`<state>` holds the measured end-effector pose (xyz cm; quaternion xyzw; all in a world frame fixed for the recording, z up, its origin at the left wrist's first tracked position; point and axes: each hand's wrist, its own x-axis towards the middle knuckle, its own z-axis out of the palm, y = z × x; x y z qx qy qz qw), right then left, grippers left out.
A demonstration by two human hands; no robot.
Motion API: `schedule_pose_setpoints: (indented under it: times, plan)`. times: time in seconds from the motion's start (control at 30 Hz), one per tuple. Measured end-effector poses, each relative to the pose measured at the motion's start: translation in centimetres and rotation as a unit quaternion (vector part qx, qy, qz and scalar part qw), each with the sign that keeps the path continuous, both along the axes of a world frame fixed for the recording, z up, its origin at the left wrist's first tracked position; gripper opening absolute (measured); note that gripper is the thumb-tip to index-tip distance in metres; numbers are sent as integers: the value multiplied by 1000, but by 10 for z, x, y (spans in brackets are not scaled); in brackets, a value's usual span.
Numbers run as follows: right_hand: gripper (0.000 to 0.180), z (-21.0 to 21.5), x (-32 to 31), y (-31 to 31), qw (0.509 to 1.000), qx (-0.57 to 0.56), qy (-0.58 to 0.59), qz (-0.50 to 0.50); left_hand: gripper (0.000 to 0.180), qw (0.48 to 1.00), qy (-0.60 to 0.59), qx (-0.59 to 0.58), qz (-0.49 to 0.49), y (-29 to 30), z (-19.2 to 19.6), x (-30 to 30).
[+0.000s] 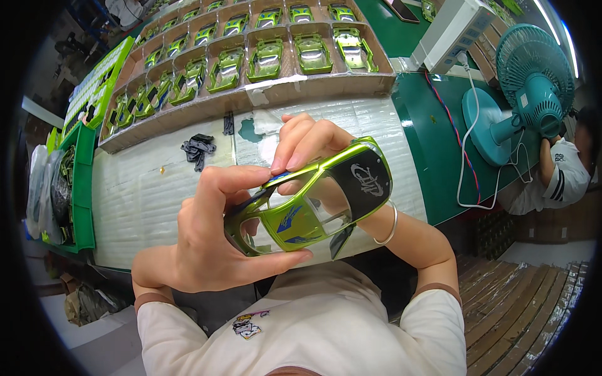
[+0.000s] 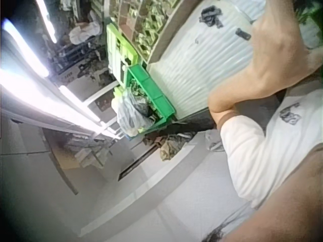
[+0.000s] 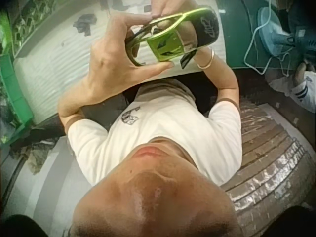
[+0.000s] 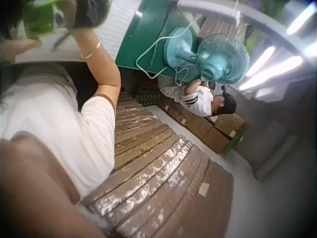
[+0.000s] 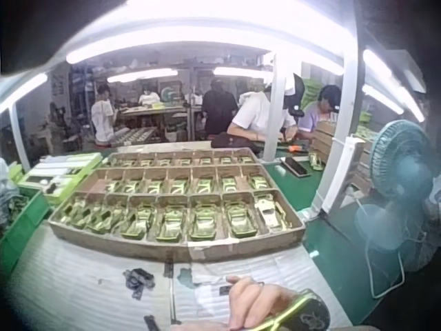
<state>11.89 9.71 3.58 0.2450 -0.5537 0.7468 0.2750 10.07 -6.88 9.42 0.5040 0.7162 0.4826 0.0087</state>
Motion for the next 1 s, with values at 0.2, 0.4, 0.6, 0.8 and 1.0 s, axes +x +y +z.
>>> schedule_pose_setpoints:
  times: [0.2, 0.4, 0.6, 0.8, 1.0]
  plan:
    - [31, -1, -2, -2, 1000, -8, 1, 13, 70, 1000, -15, 6, -11, 0, -4, -3]
    - [27, 2, 2, 5, 999, 44, -2, -9, 65, 998, -49, -9, -27, -1, -2, -3]
    - [20, -16, -9, 13, 998, -18, -31, 56, 60, 991, -118, -68, -17, 4, -3, -20]
    - [71, 5, -1, 14, 941, -107, -286, 145, 51, 985, -144, 86, 30, 11, -10, -35]
    - [85, 14, 1, 12, 927, -173, -203, 265, 54, 984, -127, 122, 26, 11, -9, -35]
